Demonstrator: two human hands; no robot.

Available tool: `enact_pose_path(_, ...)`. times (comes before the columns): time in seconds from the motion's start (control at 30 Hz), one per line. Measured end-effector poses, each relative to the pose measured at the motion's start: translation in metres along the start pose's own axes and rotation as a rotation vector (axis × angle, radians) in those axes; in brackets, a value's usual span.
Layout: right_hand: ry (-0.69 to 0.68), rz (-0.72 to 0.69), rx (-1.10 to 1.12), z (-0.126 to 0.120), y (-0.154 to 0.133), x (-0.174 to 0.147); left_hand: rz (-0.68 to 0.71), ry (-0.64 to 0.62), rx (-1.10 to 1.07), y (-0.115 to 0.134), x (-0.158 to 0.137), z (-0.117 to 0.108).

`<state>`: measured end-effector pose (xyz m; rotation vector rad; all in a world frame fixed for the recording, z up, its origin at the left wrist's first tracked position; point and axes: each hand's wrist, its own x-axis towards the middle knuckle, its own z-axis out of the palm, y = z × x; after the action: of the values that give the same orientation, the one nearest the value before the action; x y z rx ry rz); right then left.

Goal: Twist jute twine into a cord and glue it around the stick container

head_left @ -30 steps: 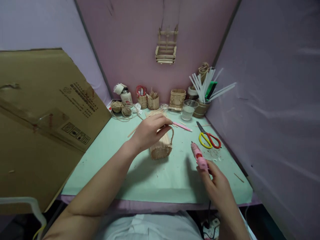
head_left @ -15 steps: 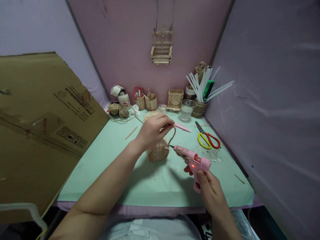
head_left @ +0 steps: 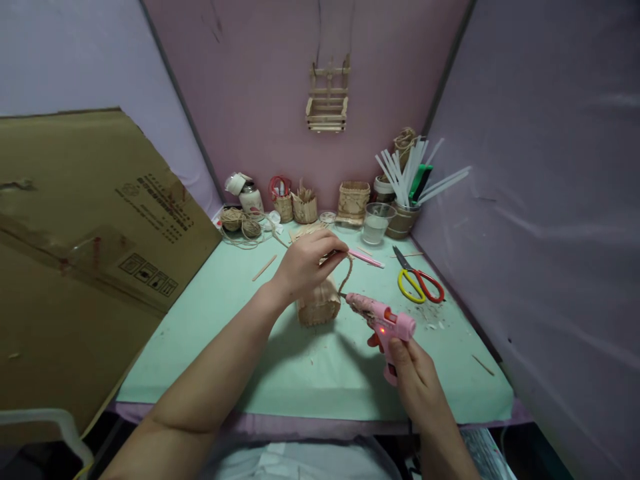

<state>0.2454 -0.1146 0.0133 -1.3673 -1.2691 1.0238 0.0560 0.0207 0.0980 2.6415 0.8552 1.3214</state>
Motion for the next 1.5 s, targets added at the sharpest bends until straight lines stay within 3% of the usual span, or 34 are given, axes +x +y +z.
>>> enact_pose_path(0.67,-0.005,0.024,0.024,0.003,0.004,0.002,-0.005,0.016,-0.004,0.000,-0.003,-0.002)
enact_pose_path(1.5,-0.002,0.071,-0.005,0.006,-0.011,0.001,-0.031,0.047,-0.009,-0.002,-0.011,-0.007)
